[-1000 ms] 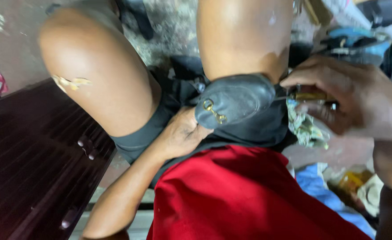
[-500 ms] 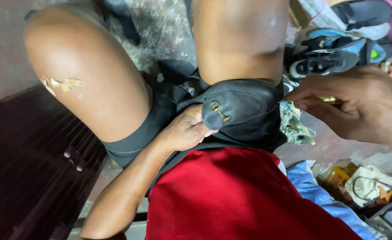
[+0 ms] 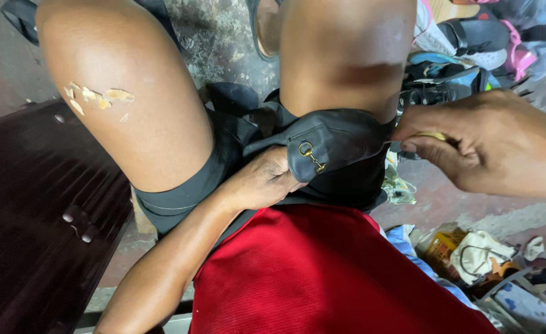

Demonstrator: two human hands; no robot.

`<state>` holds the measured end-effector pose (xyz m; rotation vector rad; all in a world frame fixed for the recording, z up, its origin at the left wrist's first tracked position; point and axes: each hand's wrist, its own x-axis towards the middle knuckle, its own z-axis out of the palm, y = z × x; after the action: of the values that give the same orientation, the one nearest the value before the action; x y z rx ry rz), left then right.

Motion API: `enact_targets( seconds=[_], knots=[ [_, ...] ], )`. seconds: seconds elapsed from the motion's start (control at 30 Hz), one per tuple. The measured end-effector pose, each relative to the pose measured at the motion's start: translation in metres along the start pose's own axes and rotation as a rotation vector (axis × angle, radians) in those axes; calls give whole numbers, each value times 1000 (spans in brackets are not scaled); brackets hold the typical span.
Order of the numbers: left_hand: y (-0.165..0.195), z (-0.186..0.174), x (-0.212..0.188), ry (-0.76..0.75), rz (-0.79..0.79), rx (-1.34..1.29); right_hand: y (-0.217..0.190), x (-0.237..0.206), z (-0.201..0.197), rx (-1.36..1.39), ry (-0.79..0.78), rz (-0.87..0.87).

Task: The person sits on the floor and sews a black shoe using a needle and thread. They repeatedly push the needle through the shoe's upper and pull the thread to secure stitches.

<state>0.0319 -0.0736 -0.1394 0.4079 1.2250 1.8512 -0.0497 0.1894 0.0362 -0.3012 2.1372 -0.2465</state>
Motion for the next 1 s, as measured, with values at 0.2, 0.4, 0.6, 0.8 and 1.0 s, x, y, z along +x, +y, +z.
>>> enact_targets(
  seconds=[0.2,0.4,0.6,0.8,1.0],
  knots=[
    [5,-5,-7,5,-30,62,-11,0,3,-90,-67,197],
    [4,-7,-7,-70,32,194,-1,2,6,115,-23,105],
    [5,-7,-5,-91,79,315,-4,6,4,-120,-169,192],
    [7,-6,-5,-39,294,241,-16,6,-2,-110,-82,131],
    [3,-8,-8,-98,61,244,-17,2,6,-176,14,47]
  ],
)
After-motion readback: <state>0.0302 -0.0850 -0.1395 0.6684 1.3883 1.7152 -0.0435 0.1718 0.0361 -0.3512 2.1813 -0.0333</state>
